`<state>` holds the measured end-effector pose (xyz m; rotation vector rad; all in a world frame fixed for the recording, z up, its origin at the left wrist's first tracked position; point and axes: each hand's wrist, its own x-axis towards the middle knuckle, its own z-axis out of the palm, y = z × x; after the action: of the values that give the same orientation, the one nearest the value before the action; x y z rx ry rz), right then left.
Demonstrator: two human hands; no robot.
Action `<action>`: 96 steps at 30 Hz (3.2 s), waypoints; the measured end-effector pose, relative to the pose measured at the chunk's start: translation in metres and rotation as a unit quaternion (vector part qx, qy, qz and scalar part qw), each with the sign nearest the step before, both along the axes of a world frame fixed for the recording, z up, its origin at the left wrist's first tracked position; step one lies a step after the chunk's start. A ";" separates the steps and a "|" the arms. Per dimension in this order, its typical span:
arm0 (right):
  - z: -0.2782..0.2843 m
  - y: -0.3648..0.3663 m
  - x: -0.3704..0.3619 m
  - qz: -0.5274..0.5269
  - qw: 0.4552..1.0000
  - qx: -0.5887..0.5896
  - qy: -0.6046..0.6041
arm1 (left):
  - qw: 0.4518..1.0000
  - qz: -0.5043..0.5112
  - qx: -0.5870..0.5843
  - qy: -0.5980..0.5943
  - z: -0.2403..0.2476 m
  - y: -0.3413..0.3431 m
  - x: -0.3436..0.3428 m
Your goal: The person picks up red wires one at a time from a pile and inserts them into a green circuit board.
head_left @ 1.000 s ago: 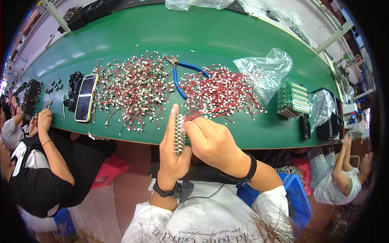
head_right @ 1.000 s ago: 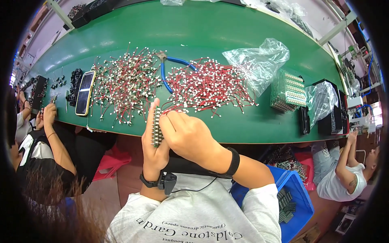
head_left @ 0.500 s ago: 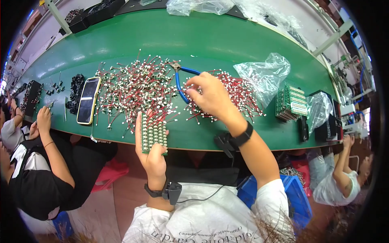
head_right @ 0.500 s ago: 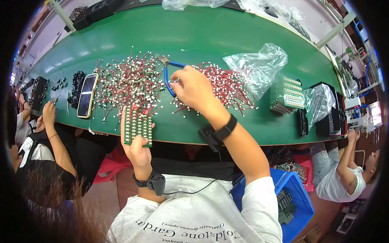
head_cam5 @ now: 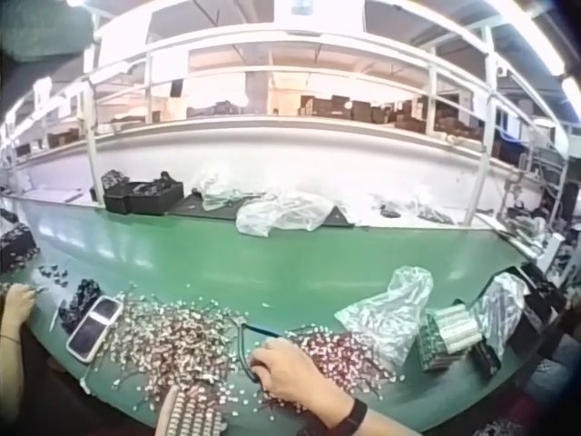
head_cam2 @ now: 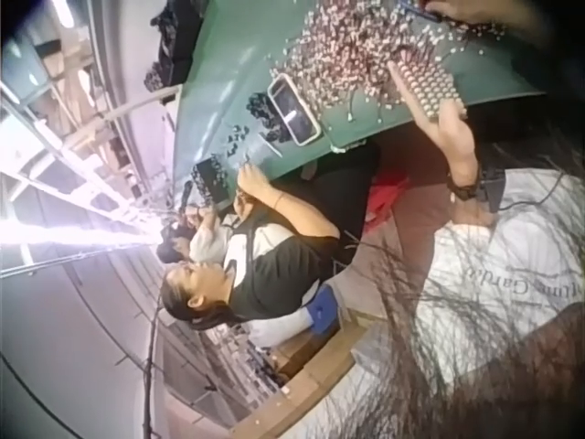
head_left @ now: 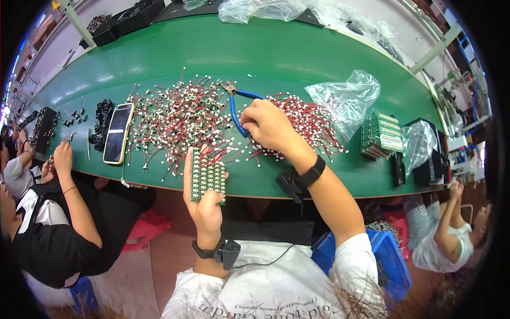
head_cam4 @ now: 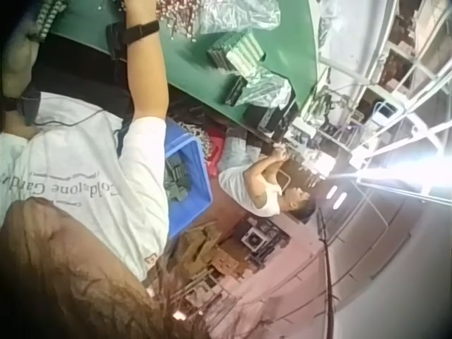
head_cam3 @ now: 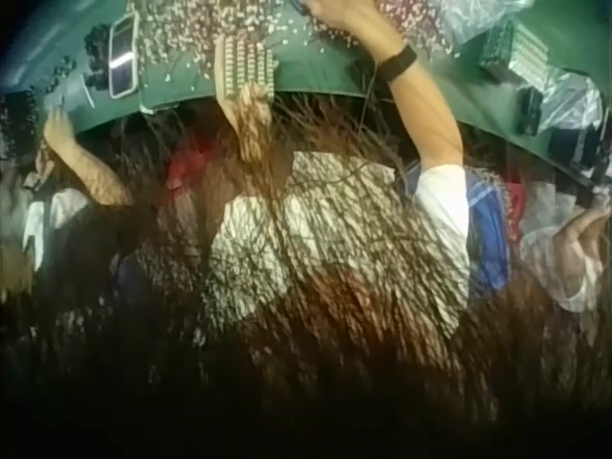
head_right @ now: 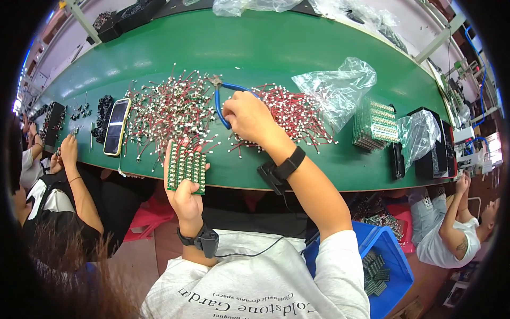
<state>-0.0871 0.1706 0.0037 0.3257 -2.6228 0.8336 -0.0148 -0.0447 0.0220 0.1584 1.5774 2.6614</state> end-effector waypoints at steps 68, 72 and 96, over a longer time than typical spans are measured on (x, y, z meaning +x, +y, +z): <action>0.052 -0.074 0.103 0.062 0.992 0.024 0.109 | 0.949 -0.078 -0.230 0.202 -0.017 0.011 0.008; 0.048 -0.072 0.095 0.076 0.989 -0.026 0.121 | 0.974 -0.094 -0.153 0.137 -0.018 0.008 0.007; 0.008 0.031 0.072 -0.126 0.986 0.086 0.072 | 0.999 -0.031 -0.036 0.004 -0.015 0.011 0.005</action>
<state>-0.0153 0.2015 0.0118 0.0918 -2.5364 0.4828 -0.0101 -0.0342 0.0073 0.2130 1.6398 2.5575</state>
